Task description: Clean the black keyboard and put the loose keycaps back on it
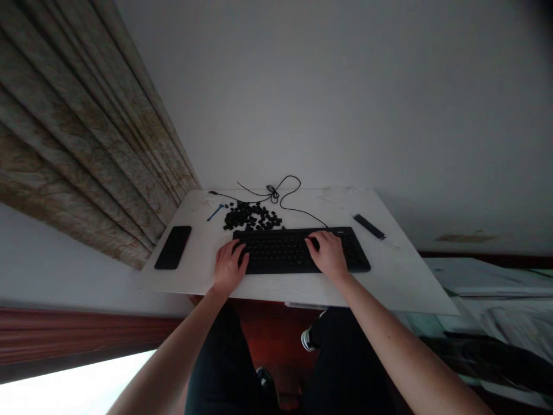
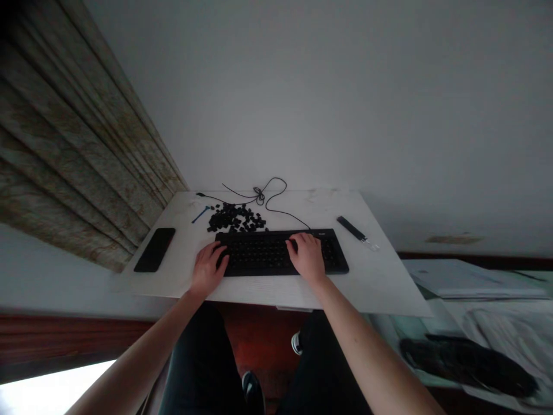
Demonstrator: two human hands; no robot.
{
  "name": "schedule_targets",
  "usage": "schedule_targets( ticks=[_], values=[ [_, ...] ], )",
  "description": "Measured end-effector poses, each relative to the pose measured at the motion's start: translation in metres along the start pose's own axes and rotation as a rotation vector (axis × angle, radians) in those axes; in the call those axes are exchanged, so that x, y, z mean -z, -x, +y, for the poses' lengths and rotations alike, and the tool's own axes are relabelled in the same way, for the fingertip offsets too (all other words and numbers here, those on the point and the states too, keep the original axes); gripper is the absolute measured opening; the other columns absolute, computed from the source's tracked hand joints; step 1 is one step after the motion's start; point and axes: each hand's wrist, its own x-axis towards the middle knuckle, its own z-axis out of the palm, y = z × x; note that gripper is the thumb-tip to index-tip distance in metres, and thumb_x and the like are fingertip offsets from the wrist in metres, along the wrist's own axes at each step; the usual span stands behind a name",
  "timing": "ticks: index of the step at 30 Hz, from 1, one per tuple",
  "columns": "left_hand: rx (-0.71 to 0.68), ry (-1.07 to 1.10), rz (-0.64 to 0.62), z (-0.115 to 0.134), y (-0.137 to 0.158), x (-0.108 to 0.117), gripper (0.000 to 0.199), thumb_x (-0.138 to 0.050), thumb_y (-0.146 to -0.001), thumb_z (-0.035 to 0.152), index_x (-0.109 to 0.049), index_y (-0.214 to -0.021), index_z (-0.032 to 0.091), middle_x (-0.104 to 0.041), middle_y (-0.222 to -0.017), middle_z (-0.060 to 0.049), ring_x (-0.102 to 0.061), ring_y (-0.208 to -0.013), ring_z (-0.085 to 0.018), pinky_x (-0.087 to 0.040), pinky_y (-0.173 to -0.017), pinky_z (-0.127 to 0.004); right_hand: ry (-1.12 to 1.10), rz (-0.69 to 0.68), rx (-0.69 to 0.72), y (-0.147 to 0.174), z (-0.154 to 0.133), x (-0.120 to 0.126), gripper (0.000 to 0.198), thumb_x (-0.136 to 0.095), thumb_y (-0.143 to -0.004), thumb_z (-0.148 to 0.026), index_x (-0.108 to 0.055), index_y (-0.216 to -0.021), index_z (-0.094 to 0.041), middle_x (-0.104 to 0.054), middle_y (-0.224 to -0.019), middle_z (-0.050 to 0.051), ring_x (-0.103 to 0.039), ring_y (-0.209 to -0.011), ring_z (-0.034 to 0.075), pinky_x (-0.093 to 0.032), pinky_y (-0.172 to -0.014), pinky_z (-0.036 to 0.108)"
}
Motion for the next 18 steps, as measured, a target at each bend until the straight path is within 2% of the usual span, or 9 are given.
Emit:
schedule_targets(
  ticks=[6,9,13,16,18],
  values=[
    [-0.063,0.014,-0.080,0.003,0.001,-0.005,0.033,-0.051,-0.097,0.034,-0.062,-0.125,0.020,-0.060,-0.130,-0.014,-0.056,-0.123,-0.030,-0.046,-0.106,-0.049,-0.172,0.010,-0.024,-0.035,-0.012,-0.012,0.023,-0.051,-0.095,-0.028,-0.071,-0.095,-0.017,-0.072,-0.095,0.011,-0.064,-0.091,0.024,-0.047,-0.087,0.037],
    [-0.033,0.021,-0.077,0.004,0.000,-0.006,0.032,-0.049,-0.098,0.033,-0.062,-0.124,0.019,-0.061,-0.129,-0.014,-0.056,-0.122,-0.030,-0.046,-0.106,-0.049,-0.211,-0.142,-0.089,-0.066,-0.025,-0.027,0.023,-0.055,-0.092,-0.025,-0.072,-0.105,-0.015,-0.073,-0.097,0.010,-0.066,-0.090,0.022,-0.048,-0.087,0.033],
    [0.077,0.067,-0.014,-0.003,-0.001,-0.005,0.033,-0.048,-0.098,0.032,-0.058,-0.126,0.018,-0.060,-0.128,-0.015,-0.055,-0.122,-0.029,-0.046,-0.105,-0.048,-0.166,-0.337,-0.224,-0.103,-0.037,-0.047,0.031,-0.062,-0.089,-0.026,-0.071,-0.116,-0.012,-0.073,-0.107,0.012,-0.066,-0.097,0.022,-0.046,-0.088,0.030],
    [0.152,0.129,0.040,-0.008,-0.002,-0.005,0.034,-0.046,-0.099,0.032,-0.055,-0.128,0.016,-0.058,-0.128,-0.016,-0.054,-0.123,-0.028,-0.045,-0.106,-0.048,-0.127,-0.456,-0.293,-0.118,-0.039,-0.055,0.036,-0.066,-0.086,-0.026,-0.071,-0.119,-0.011,-0.073,-0.109,0.014,-0.067,-0.099,0.023,-0.046,-0.084,0.028],
    [0.185,0.162,0.051,-0.011,-0.003,-0.005,0.033,-0.045,-0.099,0.031,-0.053,-0.128,0.016,-0.058,-0.126,-0.016,-0.053,-0.123,-0.028,-0.045,-0.107,-0.048,-0.113,-0.505,-0.290,-0.121,-0.039,-0.058,0.035,-0.067,-0.085,-0.024,-0.073,-0.117,-0.013,-0.074,-0.106,0.012,-0.067,-0.097,0.022,-0.046,-0.082,0.027]
  ],
)
